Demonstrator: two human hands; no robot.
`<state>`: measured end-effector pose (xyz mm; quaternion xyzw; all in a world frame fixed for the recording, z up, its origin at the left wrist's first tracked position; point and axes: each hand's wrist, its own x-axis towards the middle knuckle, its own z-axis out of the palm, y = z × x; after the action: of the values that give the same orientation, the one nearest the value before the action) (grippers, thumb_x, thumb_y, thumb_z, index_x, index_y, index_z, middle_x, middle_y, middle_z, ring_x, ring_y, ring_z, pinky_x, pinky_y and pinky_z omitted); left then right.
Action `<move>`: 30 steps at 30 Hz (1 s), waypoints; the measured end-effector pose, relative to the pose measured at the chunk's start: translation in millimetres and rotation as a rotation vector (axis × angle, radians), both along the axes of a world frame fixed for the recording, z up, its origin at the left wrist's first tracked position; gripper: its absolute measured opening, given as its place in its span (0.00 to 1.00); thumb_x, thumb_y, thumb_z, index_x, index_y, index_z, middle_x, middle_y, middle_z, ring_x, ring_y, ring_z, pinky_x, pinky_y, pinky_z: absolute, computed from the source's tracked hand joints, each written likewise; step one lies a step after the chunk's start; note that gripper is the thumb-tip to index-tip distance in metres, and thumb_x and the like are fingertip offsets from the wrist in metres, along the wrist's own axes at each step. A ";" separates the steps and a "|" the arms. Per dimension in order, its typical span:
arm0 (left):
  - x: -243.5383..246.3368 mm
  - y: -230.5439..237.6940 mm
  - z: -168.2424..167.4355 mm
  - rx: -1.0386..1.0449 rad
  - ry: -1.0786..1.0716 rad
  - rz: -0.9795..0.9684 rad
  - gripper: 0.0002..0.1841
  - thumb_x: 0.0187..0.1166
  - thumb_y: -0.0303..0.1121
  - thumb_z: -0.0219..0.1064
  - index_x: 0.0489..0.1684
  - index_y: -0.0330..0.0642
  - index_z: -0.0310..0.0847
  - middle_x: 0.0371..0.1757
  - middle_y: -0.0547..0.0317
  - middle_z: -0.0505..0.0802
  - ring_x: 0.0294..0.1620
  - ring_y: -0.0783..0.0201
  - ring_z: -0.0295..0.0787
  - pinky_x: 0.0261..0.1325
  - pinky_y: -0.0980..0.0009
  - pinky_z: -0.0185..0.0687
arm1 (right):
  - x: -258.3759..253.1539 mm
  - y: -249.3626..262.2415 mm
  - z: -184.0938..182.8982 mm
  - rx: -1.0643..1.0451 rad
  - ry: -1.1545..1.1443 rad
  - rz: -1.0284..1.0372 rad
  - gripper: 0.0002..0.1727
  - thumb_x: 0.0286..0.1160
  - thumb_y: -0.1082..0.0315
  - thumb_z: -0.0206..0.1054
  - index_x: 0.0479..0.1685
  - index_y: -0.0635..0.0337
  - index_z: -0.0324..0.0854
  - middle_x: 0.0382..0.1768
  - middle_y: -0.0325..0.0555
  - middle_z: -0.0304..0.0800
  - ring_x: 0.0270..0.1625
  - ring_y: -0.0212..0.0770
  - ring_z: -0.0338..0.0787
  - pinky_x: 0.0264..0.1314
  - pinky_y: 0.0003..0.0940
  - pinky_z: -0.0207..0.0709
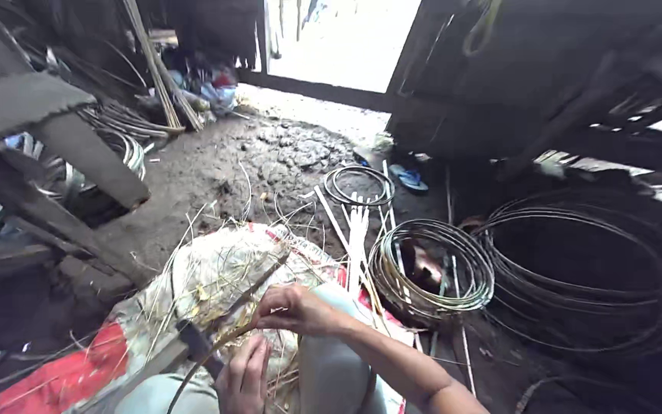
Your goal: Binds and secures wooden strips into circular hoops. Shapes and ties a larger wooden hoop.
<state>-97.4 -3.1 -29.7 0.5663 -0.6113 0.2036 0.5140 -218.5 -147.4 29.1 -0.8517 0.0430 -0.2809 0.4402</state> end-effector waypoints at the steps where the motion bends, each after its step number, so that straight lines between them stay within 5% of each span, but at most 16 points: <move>1: 3.1 0.4 2.1 0.023 -0.029 0.002 0.09 0.89 0.35 0.61 0.46 0.39 0.82 0.53 0.48 0.87 0.57 0.63 0.87 0.64 0.78 0.79 | 2.1 -1.4 -5.8 -0.023 0.000 -0.008 0.09 0.81 0.70 0.69 0.44 0.67 0.92 0.42 0.51 0.96 0.52 0.42 0.92 0.66 0.39 0.80; 3: 8.2 -2.0 4.9 0.079 -0.005 -0.032 0.10 0.87 0.34 0.63 0.45 0.36 0.86 0.56 0.43 0.90 0.58 0.61 0.89 0.62 0.76 0.82 | 6.3 -5.0 -14.1 -0.038 -0.010 -0.041 0.09 0.79 0.70 0.70 0.43 0.68 0.93 0.41 0.52 0.96 0.51 0.43 0.92 0.66 0.40 0.79; 6: 10.4 1.5 0.1 0.050 0.206 -0.059 0.10 0.88 0.38 0.62 0.47 0.40 0.84 0.58 0.47 0.88 0.58 0.65 0.88 0.63 0.76 0.83 | 5.6 -5.9 -9.4 0.092 -0.014 -0.111 0.10 0.79 0.71 0.70 0.48 0.68 0.92 0.45 0.50 0.96 0.51 0.33 0.93 0.62 0.31 0.84; 10: 7.6 21.8 -8.3 0.105 0.591 -0.105 0.14 0.88 0.33 0.61 0.50 0.27 0.83 0.49 0.47 0.91 0.37 0.71 0.90 0.41 0.75 0.90 | 1.5 -2.0 17.9 0.304 0.097 -0.136 0.12 0.81 0.75 0.65 0.55 0.70 0.88 0.48 0.45 0.95 0.46 0.25 0.91 0.55 0.26 0.86; 12: -0.9 26.8 -3.3 0.289 0.836 -0.151 0.16 0.85 0.32 0.63 0.59 0.26 0.80 0.47 0.51 0.92 0.33 0.72 0.90 0.36 0.74 0.90 | 2.0 -1.6 18.7 0.327 0.067 -0.115 0.12 0.81 0.75 0.64 0.55 0.71 0.87 0.48 0.43 0.95 0.44 0.24 0.91 0.53 0.25 0.86; 15: -11.2 21.5 7.9 0.453 1.016 -0.229 0.26 0.79 0.38 0.73 0.73 0.36 0.75 0.62 0.52 0.90 0.35 0.69 0.91 0.35 0.69 0.92 | 4.6 -5.2 14.3 0.378 -0.007 -0.059 0.10 0.80 0.75 0.64 0.52 0.68 0.88 0.44 0.36 0.95 0.44 0.22 0.91 0.53 0.24 0.87; 17: -13.7 14.9 18.2 0.512 1.015 -0.255 0.26 0.78 0.37 0.74 0.73 0.39 0.76 0.65 0.54 0.89 0.36 0.69 0.90 0.35 0.70 0.90 | 5.5 -7.5 12.3 0.398 -0.030 -0.019 0.09 0.80 0.74 0.65 0.51 0.65 0.89 0.42 0.32 0.95 0.43 0.22 0.91 0.52 0.25 0.87; 24: -14.8 2.4 27.3 0.449 0.873 -0.170 0.10 0.87 0.32 0.65 0.54 0.37 0.87 0.36 0.57 0.93 0.22 0.75 0.84 0.26 0.79 0.82 | 7.0 -15.3 6.4 0.346 -0.049 0.009 0.08 0.79 0.75 0.66 0.48 0.65 0.90 0.44 0.33 0.94 0.43 0.21 0.90 0.52 0.23 0.86; 30: -7.8 8.4 21.9 0.354 0.587 -0.033 0.16 0.77 0.30 0.75 0.60 0.35 0.84 0.44 0.51 0.91 0.27 0.71 0.83 0.27 0.78 0.79 | 8.8 -18.4 5.7 0.366 -0.036 0.018 0.08 0.79 0.75 0.65 0.49 0.65 0.89 0.43 0.32 0.94 0.43 0.20 0.89 0.52 0.22 0.86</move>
<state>-105.2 5.3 -7.8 0.6714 -0.4720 -0.0857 0.5649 -209.7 -165.8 34.8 -0.7525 0.0782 -0.2796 0.5912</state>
